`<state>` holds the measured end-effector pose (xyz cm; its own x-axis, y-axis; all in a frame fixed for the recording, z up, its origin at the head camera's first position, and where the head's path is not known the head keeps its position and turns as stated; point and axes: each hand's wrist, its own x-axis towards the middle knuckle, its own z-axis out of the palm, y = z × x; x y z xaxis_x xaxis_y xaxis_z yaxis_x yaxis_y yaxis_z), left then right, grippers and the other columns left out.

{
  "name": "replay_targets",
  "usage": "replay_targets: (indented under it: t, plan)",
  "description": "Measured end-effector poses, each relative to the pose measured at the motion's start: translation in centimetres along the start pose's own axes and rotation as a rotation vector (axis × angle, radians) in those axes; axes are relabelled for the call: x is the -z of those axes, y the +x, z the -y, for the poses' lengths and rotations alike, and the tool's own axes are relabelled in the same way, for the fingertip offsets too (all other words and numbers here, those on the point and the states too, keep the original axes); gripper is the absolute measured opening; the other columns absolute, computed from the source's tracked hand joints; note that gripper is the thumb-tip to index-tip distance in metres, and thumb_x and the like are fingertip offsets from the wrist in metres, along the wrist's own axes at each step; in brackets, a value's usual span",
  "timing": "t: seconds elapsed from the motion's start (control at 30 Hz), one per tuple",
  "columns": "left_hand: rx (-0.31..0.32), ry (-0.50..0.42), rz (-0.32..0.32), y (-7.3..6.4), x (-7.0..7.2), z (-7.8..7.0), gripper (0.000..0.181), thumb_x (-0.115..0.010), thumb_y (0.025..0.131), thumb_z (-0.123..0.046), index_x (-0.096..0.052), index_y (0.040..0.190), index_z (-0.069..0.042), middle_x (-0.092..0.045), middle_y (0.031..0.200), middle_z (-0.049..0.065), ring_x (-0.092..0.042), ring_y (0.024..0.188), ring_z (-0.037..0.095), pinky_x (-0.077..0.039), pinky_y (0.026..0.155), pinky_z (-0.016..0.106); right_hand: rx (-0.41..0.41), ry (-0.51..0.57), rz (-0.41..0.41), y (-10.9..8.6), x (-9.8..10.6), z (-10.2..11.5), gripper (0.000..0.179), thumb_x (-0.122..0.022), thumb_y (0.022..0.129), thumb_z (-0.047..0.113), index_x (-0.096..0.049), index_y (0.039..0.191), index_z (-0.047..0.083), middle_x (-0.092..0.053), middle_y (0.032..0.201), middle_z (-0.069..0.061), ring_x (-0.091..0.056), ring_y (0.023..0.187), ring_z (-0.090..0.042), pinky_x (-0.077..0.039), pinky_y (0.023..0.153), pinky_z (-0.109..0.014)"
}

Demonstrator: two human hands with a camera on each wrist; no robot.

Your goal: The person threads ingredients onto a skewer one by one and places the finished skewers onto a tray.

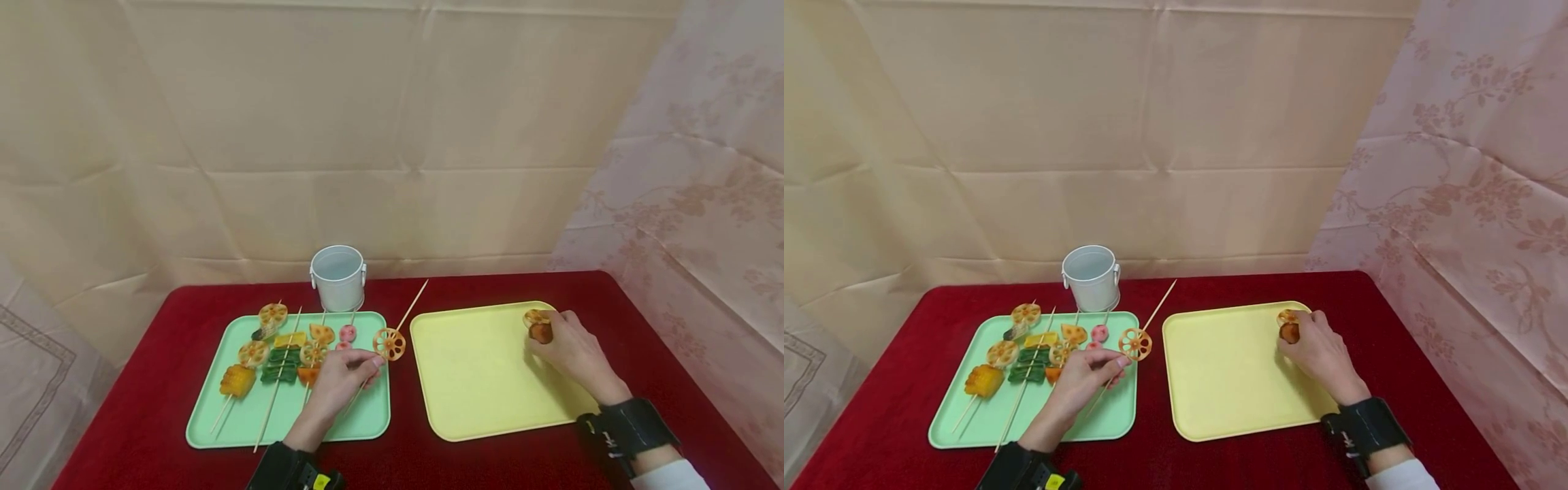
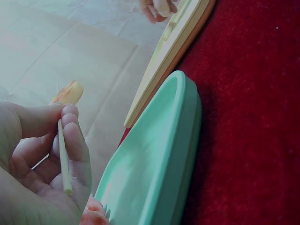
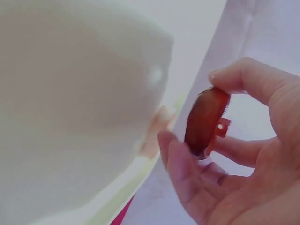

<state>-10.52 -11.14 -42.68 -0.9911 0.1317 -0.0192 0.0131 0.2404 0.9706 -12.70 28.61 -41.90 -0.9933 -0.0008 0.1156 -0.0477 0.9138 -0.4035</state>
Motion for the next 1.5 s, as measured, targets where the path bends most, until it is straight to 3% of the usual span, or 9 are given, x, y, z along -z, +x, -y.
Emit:
replay_targets:
  t: [0.13, 0.23, 0.43, 0.7, 0.9, 1.1, 1.33, 1.5]
  plan:
    - [-0.005, -0.001, 0.001, 0.0, 0.0, 0.1, 0.016, -0.075, 0.095, -0.011, -0.078, 0.095, 0.005, -0.068, 0.071, 0.012, -0.056, 0.063, 0.013, -0.044, 0.057, 0.024, 0.026, 0.066, -0.019, 0.3, 0.2, 1.7, 0.046, -0.078, 0.087, 0.03, -0.066, 0.118, -0.002, -0.056, 0.108, -0.022, -0.059, 0.091, -0.034, -0.049, 0.069, -0.044]
    - [-0.012, -0.012, 0.004, 0.0, 0.1, 0.2, 0.016, -0.075, 0.095, -0.01, -0.078, 0.095, 0.006, -0.068, 0.071, 0.013, -0.056, 0.062, 0.013, -0.044, 0.057, 0.023, 0.026, 0.159, -0.01, 0.9, 0.2, 3.2, 0.043, -0.078, 0.088, 0.033, -0.064, 0.112, 0.001, -0.061, 0.103, -0.016, -0.059, 0.088, -0.028, -0.046, 0.068, -0.038]
    - [-0.027, -0.003, 0.007, -0.1, 0.3, 0.1, 0.017, -0.075, 0.095, -0.011, -0.078, 0.095, 0.006, -0.067, 0.07, 0.011, -0.056, 0.062, 0.013, -0.043, 0.057, 0.023, 0.007, 0.442, 0.055, 1.8, -0.6, 6.5, 0.051, -0.076, 0.094, 0.032, -0.051, 0.125, 0.001, -0.066, 0.102, -0.016, -0.067, 0.071, -0.019, -0.05, 0.064, -0.034]
    - [-0.028, 0.027, -0.016, -0.1, 0.7, 0.0, 0.017, -0.075, 0.096, -0.015, -0.08, 0.095, 0.001, -0.067, 0.069, 0.007, -0.057, 0.065, 0.013, -0.044, 0.059, 0.024, 0.027, 0.808, 0.146, 2.9, -2.3, 10.9, 0.047, -0.071, 0.1, 0.029, -0.055, 0.134, 0.0, -0.063, 0.11, -0.017, -0.07, 0.082, -0.032, -0.053, 0.065, -0.029]
    - [-0.039, -0.013, -0.033, -0.1, 1.0, -0.1, 0.015, -0.076, 0.095, -0.013, -0.079, 0.095, 0.002, -0.066, 0.07, 0.006, -0.057, 0.065, 0.014, -0.045, 0.059, 0.025, 0.018, 1.036, 0.211, 3.5, -3.3, 13.4, 0.043, -0.054, 0.108, 0.017, -0.047, 0.145, -0.004, -0.059, 0.115, -0.019, -0.07, 0.083, -0.017, -0.056, 0.074, -0.024]
    - [-0.036, -0.004, -0.041, -0.2, 1.2, -0.4, 0.016, -0.077, 0.095, -0.014, -0.079, 0.094, 0.001, -0.067, 0.072, 0.005, -0.058, 0.066, 0.013, -0.047, 0.06, 0.025, 0.001, 1.177, 0.229, 3.7, -3.8, 14.5, 0.048, -0.052, 0.11, 0.016, -0.041, 0.153, -0.002, -0.052, 0.132, -0.03, -0.072, 0.088, -0.016, -0.058, 0.083, -0.024]
    - [-0.025, -0.05, -0.03, -0.6, 1.1, -0.7, 0.014, -0.077, 0.093, -0.01, -0.079, 0.093, 0.004, -0.066, 0.07, 0.009, -0.057, 0.065, 0.012, -0.045, 0.059, 0.023, -0.035, 1.338, 0.238, 3.9, -4.2, 14.7, 0.048, -0.05, 0.111, 0.017, -0.041, 0.154, -0.001, -0.052, 0.131, -0.023, -0.074, 0.092, -0.018, -0.058, 0.088, -0.027]
    - [-0.027, -0.033, 0.01, -0.8, 1.2, -0.8, 0.016, -0.077, 0.094, -0.011, -0.079, 0.094, 0.004, -0.064, 0.067, 0.007, -0.055, 0.065, 0.012, -0.043, 0.059, 0.023, -0.1, 1.34, 0.216, 4.0, -4.3, 14.4, 0.047, -0.057, 0.108, 0.017, -0.047, 0.149, -0.002, -0.062, 0.123, -0.016, -0.075, 0.092, -0.021, -0.058, 0.088, -0.033]
